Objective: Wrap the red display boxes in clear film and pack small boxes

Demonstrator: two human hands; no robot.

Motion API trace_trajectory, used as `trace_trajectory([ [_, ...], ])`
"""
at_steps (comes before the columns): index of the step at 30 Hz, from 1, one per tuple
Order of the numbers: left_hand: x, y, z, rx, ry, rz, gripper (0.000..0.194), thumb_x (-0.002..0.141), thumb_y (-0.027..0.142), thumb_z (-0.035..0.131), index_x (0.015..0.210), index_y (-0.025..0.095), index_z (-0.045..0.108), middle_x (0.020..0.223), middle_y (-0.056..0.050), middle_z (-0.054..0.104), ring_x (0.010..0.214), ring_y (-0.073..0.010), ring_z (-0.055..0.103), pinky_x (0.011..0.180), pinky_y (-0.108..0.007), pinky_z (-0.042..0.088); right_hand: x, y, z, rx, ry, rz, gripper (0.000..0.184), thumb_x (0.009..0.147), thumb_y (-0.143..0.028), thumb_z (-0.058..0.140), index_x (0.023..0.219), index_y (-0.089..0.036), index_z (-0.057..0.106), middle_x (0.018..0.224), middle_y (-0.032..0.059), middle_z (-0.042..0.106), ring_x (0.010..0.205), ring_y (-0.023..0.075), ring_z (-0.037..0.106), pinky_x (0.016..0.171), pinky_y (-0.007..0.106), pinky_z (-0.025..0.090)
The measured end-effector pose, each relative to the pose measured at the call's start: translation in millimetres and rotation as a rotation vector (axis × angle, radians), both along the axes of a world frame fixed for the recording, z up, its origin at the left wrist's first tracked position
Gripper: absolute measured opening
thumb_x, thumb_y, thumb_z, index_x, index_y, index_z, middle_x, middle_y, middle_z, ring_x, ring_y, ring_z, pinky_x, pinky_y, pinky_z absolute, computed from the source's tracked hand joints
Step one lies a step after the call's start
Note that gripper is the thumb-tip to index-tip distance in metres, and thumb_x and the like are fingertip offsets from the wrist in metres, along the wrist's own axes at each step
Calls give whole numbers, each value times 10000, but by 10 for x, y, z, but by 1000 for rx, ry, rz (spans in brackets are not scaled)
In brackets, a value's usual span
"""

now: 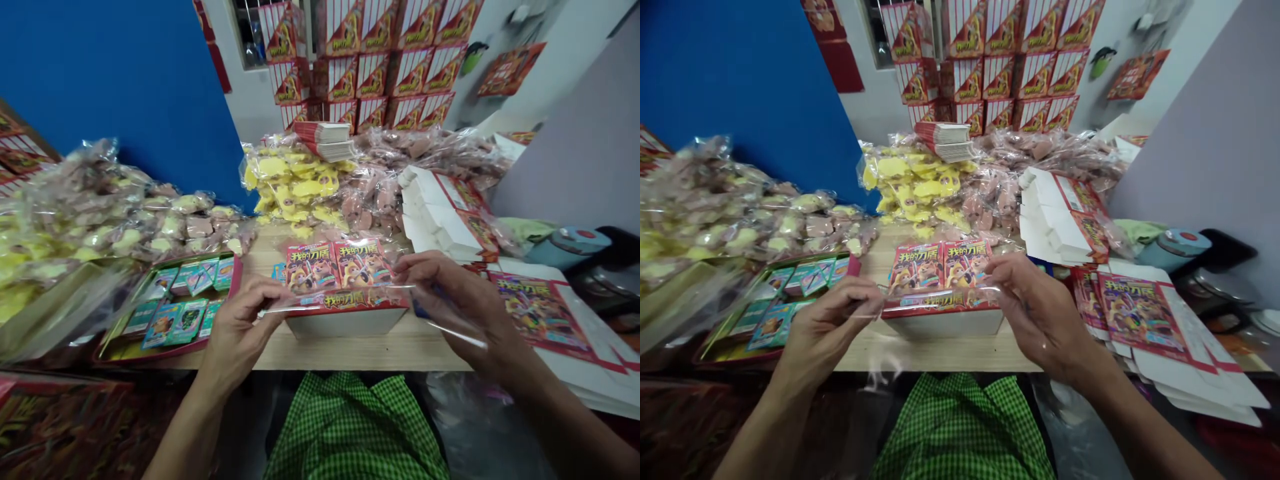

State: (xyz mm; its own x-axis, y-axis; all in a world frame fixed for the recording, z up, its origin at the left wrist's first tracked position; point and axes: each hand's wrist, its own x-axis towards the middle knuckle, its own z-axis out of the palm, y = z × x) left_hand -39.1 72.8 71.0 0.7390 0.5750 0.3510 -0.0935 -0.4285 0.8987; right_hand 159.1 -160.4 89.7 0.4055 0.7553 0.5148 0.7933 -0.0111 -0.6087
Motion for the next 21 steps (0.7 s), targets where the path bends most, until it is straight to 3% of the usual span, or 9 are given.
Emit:
trace_trajectory([
  [3, 56, 27, 27, 72, -63, 71, 66, 855, 285, 763, 841, 222, 776, 964, -60, 724, 933, -182, 667, 800, -254, 537, 18, -6, 117, -89, 180, -14, 114, 983, -326, 603, 942, -221, 616, 922, 47, 664, 813, 210, 622, 685, 324, 462],
  [8, 139, 32, 126, -272, 19, 10, 182, 871, 367, 730, 864, 190, 687, 677, -11, 698, 538, -124, 600, 529, -233, 493, 148, 35, 136, -183, 475, -3, 222, 921, -413, 686, 984, -200, 694, 871, 45, 681, 694, 164, 595, 614, 283, 443],
  [13, 147, 70, 118, -413, 90, -51, 300, 685, 295, 859, 939, 181, 747, 704, -26, 739, 583, -147, 658, 566, -250, 540, 256, 17, -13, -262, 476, -73, 350, 920, -508, 672, 798, -182, 641, 682, 24, 594, 586, 137, 483, 513, 266, 348],
  [21, 104, 38, 60, -332, 181, -1, 180, 735, 366, 830, 733, 191, 788, 643, -47, 722, 547, -135, 614, 515, -227, 498, 309, -117, -119, -333, 325, -174, 367, 914, -547, 591, 796, -199, 598, 633, 7, 558, 540, 135, 471, 482, 264, 321],
])
